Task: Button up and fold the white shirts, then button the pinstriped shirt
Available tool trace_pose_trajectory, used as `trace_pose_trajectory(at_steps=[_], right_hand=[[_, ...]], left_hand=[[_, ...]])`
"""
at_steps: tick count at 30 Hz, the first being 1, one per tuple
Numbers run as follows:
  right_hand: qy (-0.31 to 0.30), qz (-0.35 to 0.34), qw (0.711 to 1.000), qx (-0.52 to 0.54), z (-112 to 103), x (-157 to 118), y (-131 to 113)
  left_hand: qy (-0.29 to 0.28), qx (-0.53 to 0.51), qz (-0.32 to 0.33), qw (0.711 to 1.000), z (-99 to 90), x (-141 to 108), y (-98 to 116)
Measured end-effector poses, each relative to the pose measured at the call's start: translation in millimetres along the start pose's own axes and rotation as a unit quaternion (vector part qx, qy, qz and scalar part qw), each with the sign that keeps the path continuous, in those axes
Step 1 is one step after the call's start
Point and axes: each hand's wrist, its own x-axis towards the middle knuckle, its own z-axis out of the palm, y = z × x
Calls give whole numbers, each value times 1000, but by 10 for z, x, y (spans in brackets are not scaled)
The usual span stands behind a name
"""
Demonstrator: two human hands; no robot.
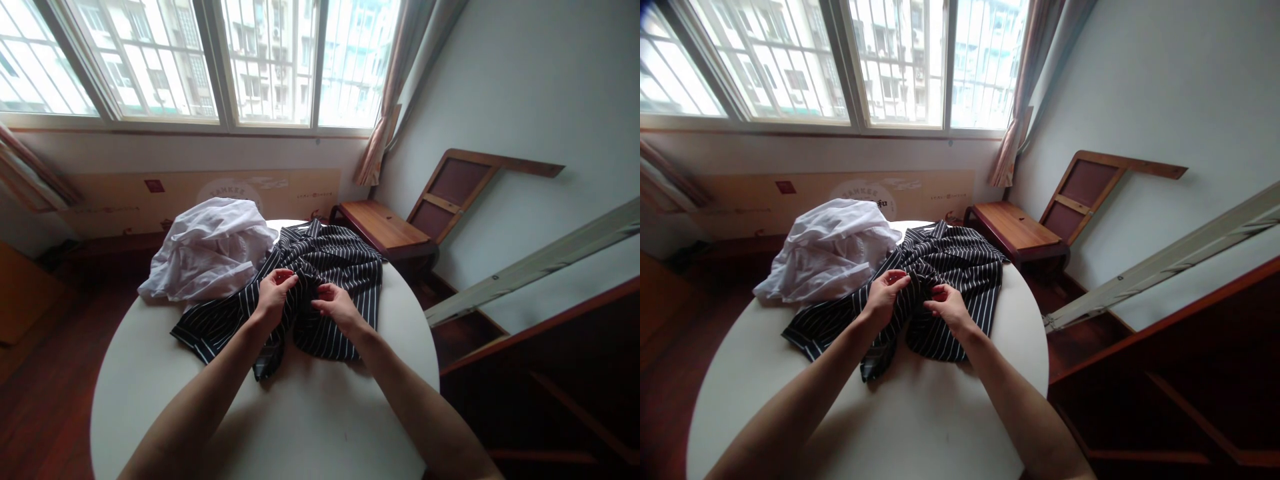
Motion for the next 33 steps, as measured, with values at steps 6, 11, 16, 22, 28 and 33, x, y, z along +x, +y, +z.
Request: trace_pose_trajectory(at_steps=[6, 11, 16, 22, 28, 33], right_hand=[[4, 7, 1000, 30, -89, -51, -89], [22, -43, 989, 139, -50, -19, -159], [55, -83, 982, 163, 73, 41, -128], [62, -113, 982, 137, 147, 22, -128], [99, -193, 974, 60, 142, 12, -98], [120, -240, 963, 5, 129, 6, -57]], left_hand=[[23, 35, 30, 999, -23, 13, 6], [2, 106, 70, 992, 4, -37, 6], [-33, 137, 100, 985, 44, -98, 17], [-56, 142, 110, 982, 73, -138, 60], [-44, 184, 130, 973, 61, -124, 38], [-4, 231, 139, 963, 17, -76, 2]])
